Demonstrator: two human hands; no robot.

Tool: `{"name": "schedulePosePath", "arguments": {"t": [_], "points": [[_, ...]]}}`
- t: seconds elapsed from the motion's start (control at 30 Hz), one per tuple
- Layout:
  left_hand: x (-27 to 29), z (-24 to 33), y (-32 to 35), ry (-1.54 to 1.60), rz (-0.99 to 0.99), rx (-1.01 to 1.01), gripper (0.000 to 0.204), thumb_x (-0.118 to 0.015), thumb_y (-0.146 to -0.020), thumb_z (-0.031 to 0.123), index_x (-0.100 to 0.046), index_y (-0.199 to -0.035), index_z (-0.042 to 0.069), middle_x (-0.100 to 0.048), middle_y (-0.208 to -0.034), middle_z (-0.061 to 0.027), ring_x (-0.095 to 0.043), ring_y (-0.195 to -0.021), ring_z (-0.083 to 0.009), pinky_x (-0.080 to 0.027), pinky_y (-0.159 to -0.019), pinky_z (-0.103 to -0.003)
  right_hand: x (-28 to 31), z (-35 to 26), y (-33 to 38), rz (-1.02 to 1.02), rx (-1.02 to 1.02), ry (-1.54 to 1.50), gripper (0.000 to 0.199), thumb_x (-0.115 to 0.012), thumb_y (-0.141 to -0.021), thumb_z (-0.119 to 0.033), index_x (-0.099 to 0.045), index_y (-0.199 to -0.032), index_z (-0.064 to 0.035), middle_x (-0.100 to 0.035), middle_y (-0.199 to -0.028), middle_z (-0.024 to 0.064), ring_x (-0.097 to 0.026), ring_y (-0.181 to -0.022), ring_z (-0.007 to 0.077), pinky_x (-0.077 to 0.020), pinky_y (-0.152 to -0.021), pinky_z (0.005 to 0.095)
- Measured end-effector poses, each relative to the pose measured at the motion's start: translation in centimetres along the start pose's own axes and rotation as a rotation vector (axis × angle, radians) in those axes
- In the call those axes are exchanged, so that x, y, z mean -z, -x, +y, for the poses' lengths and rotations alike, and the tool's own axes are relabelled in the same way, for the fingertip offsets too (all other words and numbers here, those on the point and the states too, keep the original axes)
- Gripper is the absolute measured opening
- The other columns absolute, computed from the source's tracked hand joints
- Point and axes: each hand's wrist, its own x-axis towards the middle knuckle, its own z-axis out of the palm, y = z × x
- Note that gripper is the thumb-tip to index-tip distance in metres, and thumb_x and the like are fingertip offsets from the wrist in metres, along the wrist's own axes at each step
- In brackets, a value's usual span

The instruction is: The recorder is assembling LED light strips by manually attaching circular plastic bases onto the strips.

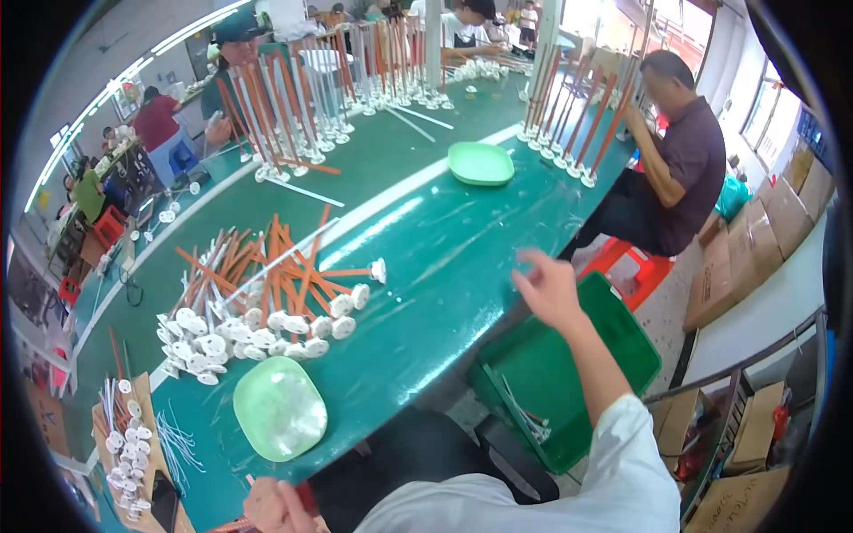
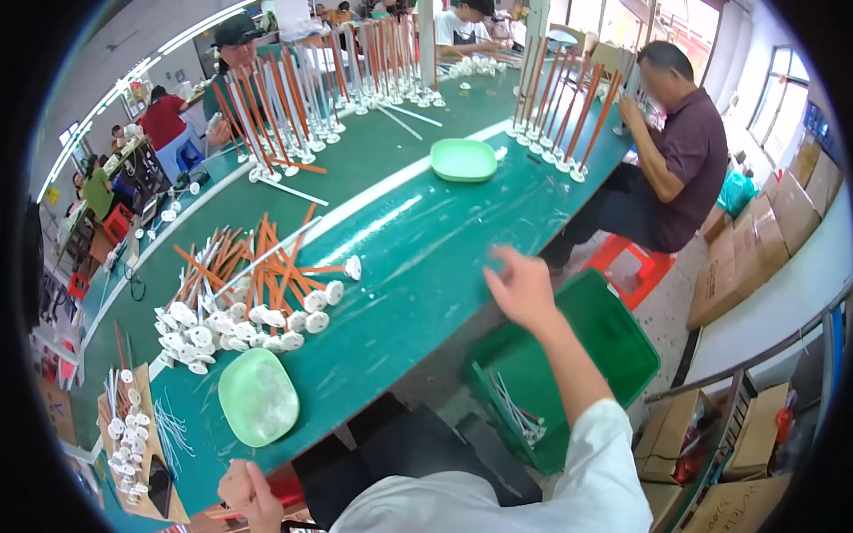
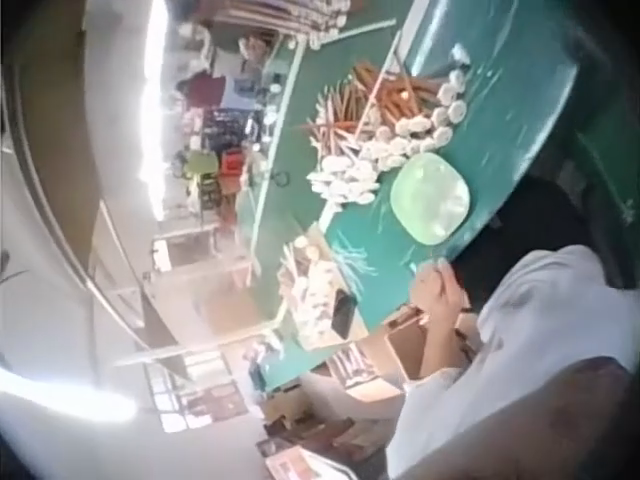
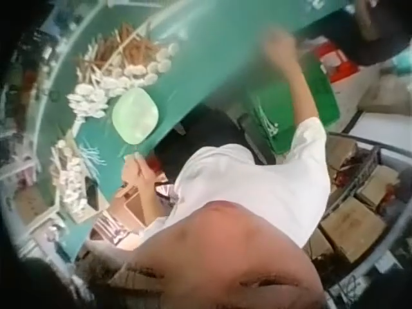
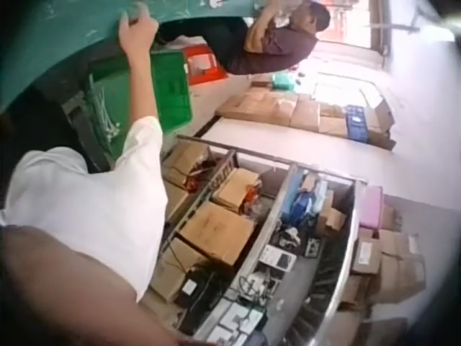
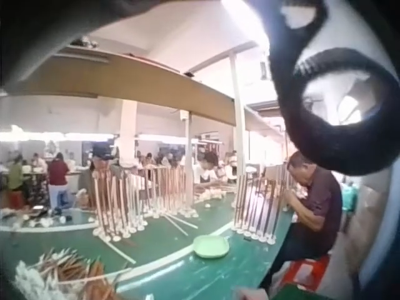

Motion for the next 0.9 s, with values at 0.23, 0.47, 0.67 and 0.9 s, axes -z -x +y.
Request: {"name": "schedulePosePath", "arguments": {"t": [0.23, 0.47, 0.67, 0.9], "points": [[2.2, 0.5, -1.9, 0.034, 0.112, 0.057, 0.027, -0.06, -0.078, -0.006, -0.043, -0.059, 0.002, -0.044, -0.054, -0.0132, -0.044, -0.045, -0.0311, -0.035, -0.046, -0.041, -12.6, 7.7, -19.1, -0.027, 0.04, 0.408, 0.05, -0.063, -0.084, -0.032, -0.058, -0.13, -0.0135, -0.067, -0.105, 0.0249, -0.064, -0.093, 0.043, -0.0524, -0.082, 0.0507], [1.6, -0.5, -4.7, 0.384, 0.188, 0.141, 0.017, -0.074, -0.075, 0.001, -0.063, -0.088, 0.004, -0.059, -0.066, -0.0081, -0.058, -0.055, -0.0259, -0.045, -0.053, -0.035, -9.6, 0.7, -13.0, 0.207, 0.155, -0.163, 0.027, -0.057, -0.098, -0.02, -0.067, -0.109, 0.0033, -0.066, -0.076, 0.014, -0.062, -0.065, 0.0196, -0.0496, -0.061, 0.0303], [4.5, 0.3, -7.5, 0.168, 0.049, -0.085, 0.046, -0.073, -0.079, 0.018, -0.061, -0.123, 0.01, -0.067, -0.086, -0.0108, -0.065, -0.075, -0.0257, -0.052, -0.071, -0.038, -5.9, -22.4, 5.0, -0.273, 0.849, -0.002, 0.016, -0.063, -0.08, 0.001, -0.068, -0.095, -0.0003, -0.06, -0.071, 0.0118, -0.058, -0.06, 0.0265, -0.0457, -0.059, 0.0323], [9.7, -3.2, -1.8, -0.007, 0.161, 0.046, 0.032, -0.076, -0.077, 0.025, -0.059, -0.096, 0.007, -0.065, -0.077, -0.0109, -0.065, -0.071, -0.0296, -0.052, -0.065, -0.039, -9.2, -29.4, 8.6, -0.505, 1.058, -0.565, 0.037, -0.07, -0.077, -0.007, -0.063, -0.113, -0.0034, -0.067, -0.09, 0.0154, -0.064, -0.076, 0.0303, -0.0506, -0.066, 0.0372]]}}
